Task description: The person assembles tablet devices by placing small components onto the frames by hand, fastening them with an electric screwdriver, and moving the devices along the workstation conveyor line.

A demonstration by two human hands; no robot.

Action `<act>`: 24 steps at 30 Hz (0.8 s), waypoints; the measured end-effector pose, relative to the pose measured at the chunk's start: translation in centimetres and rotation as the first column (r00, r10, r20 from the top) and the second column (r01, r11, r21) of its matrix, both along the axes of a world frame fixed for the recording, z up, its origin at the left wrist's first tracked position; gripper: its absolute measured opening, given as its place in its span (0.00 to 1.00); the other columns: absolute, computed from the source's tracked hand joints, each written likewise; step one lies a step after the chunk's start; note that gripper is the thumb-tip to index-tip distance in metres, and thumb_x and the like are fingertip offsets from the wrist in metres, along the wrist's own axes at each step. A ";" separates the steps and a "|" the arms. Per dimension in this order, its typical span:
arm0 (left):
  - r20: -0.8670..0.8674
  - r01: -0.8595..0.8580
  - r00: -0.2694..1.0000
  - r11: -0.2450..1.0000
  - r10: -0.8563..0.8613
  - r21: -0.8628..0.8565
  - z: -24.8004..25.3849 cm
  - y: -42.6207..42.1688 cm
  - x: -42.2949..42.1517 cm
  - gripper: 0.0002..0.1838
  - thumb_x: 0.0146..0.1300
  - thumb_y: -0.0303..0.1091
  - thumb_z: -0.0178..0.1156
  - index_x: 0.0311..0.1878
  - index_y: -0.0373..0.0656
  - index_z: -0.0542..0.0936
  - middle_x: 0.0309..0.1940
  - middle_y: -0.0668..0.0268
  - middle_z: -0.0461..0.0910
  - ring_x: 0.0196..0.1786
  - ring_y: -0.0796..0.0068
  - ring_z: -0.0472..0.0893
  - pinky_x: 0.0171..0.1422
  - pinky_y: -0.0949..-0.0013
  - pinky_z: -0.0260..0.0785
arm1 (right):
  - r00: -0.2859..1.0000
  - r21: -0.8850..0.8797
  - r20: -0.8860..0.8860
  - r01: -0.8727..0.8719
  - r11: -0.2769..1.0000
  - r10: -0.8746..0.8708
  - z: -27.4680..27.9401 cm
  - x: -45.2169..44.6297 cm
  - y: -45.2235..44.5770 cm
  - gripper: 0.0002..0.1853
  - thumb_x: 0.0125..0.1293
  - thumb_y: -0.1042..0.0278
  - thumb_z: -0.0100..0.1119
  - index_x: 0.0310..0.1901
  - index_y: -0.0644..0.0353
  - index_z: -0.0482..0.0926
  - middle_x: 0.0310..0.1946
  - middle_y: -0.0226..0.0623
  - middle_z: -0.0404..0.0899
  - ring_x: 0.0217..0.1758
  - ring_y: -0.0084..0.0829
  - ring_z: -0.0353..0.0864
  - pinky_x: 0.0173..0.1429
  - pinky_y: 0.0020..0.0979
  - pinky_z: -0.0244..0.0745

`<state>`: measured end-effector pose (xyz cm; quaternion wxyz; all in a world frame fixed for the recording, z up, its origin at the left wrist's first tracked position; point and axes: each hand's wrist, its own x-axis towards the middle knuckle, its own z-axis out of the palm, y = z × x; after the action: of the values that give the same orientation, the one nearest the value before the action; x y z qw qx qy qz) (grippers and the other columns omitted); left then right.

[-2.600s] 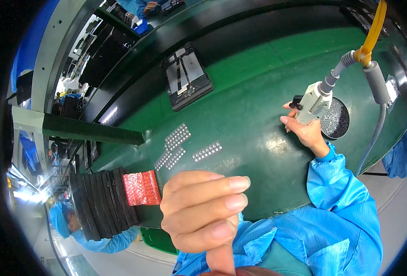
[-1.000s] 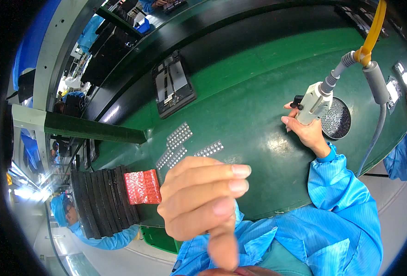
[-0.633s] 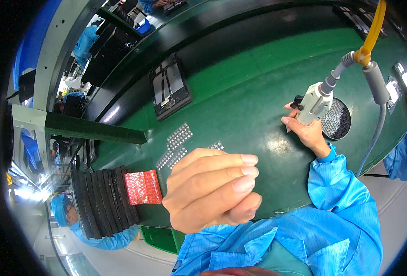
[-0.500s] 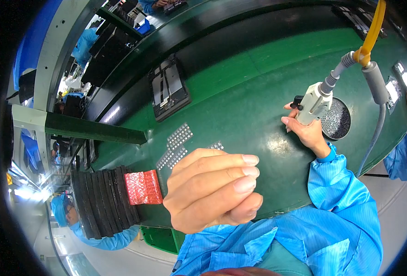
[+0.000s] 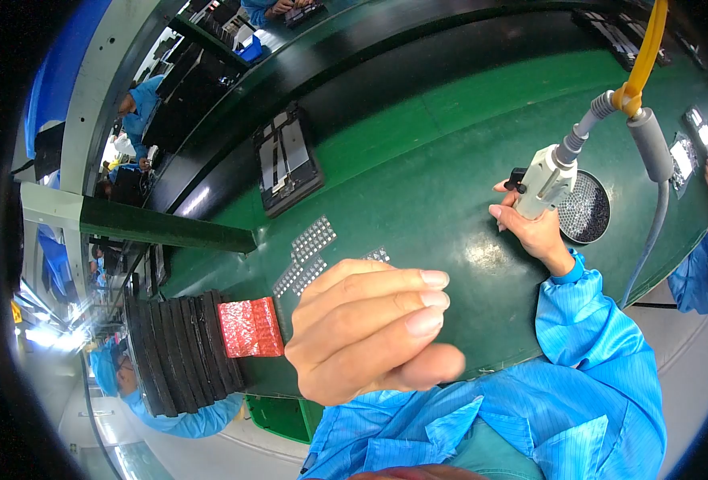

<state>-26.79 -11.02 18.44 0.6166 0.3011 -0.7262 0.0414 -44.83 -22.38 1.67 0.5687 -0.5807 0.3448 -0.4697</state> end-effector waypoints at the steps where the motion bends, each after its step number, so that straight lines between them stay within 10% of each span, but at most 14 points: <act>1: -0.014 0.005 1.000 1.000 -0.005 -0.018 -0.2 -0.2 -0.2 0.15 0.49 0.38 0.72 0.31 0.36 0.81 0.23 0.63 0.79 0.27 0.67 0.82 0.26 0.72 0.73 | 1.000 0.002 0.001 -0.001 1.000 0.001 0.0 -0.1 -0.1 0.17 0.56 0.77 0.65 0.47 0.66 0.73 0.24 0.28 0.74 0.24 0.19 0.74 0.27 0.22 0.70; 11: -0.041 0.016 0.999 0.991 -0.022 -0.130 -0.7 -0.4 -0.9 0.33 0.60 0.63 0.54 0.29 0.34 0.80 0.23 0.60 0.79 0.26 0.64 0.82 0.25 0.71 0.73 | 1.000 0.011 0.010 -0.006 1.000 0.006 -0.5 -0.6 -0.6 0.17 0.57 0.76 0.65 0.47 0.67 0.73 0.24 0.28 0.73 0.24 0.20 0.74 0.28 0.22 0.70; 24: 0.127 0.036 0.991 0.998 -0.030 -0.050 -1.2 -1.0 -0.2 0.26 0.58 0.54 0.62 0.37 0.35 0.77 0.27 0.60 0.80 0.28 0.63 0.84 0.25 0.72 0.73 | 0.999 0.005 0.031 -0.011 1.000 0.010 -1.3 -0.9 -1.1 0.17 0.57 0.77 0.65 0.47 0.66 0.73 0.24 0.28 0.73 0.24 0.20 0.74 0.28 0.22 0.70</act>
<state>-26.95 -12.07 17.26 0.5776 0.2697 -0.7674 0.0690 -45.76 -23.50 0.39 0.5780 -0.5735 0.3341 -0.4747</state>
